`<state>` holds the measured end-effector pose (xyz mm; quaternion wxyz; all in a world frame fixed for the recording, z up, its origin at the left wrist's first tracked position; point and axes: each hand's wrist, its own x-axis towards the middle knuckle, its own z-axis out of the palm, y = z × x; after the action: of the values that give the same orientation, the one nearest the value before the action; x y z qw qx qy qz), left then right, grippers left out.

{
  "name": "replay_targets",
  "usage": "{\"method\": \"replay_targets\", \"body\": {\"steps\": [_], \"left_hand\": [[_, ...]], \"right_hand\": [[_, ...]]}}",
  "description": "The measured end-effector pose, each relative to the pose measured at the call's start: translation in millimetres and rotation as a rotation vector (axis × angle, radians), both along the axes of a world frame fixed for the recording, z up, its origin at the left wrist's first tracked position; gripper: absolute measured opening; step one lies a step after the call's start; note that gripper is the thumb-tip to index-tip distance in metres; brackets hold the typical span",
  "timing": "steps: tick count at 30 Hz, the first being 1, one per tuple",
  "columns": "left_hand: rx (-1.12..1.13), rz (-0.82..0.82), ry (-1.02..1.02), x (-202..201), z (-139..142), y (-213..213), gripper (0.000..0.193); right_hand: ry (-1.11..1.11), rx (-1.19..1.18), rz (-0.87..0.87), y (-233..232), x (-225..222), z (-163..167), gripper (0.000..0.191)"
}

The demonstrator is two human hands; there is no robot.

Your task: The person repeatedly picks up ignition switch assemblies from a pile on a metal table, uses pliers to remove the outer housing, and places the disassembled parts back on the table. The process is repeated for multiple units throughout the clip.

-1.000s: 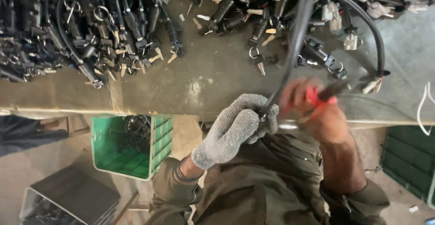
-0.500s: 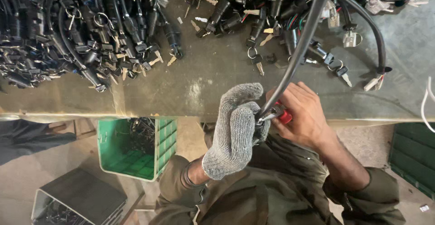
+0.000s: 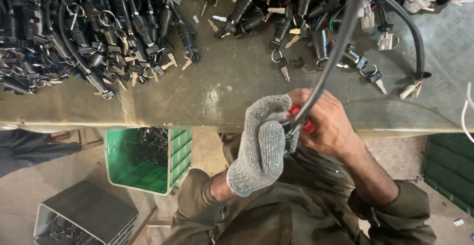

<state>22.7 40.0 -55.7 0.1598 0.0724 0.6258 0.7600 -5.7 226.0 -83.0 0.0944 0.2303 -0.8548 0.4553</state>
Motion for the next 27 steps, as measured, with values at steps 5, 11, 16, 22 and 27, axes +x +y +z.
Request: {"method": "replay_targets", "body": {"steps": [5,11,16,22,27], "left_hand": [[-0.048,0.002,0.041,1.0,2.4,4.8,0.039],[-0.247,-0.095,0.12,-4.8,17.5,0.4,0.043],[-0.355,-0.259,0.35,-17.6,28.3,-20.5,0.053],[-0.502,-0.139,0.487,-18.8,15.2,-11.3,0.066],[-0.484,-0.083,0.508,-10.4,4.0,-2.6,0.075]], "right_hand": [[-0.002,0.093,-0.066,3.6,1.5,1.4,0.025],[-0.014,0.236,-0.227,5.2,13.4,-13.1,0.037],[-0.05,0.122,-0.137,18.1,13.3,-17.3,0.033],[-0.193,0.18,-0.106,20.7,17.5,-9.9,0.042],[-0.191,0.131,-0.091,17.2,23.8,-6.2,0.035]]}}
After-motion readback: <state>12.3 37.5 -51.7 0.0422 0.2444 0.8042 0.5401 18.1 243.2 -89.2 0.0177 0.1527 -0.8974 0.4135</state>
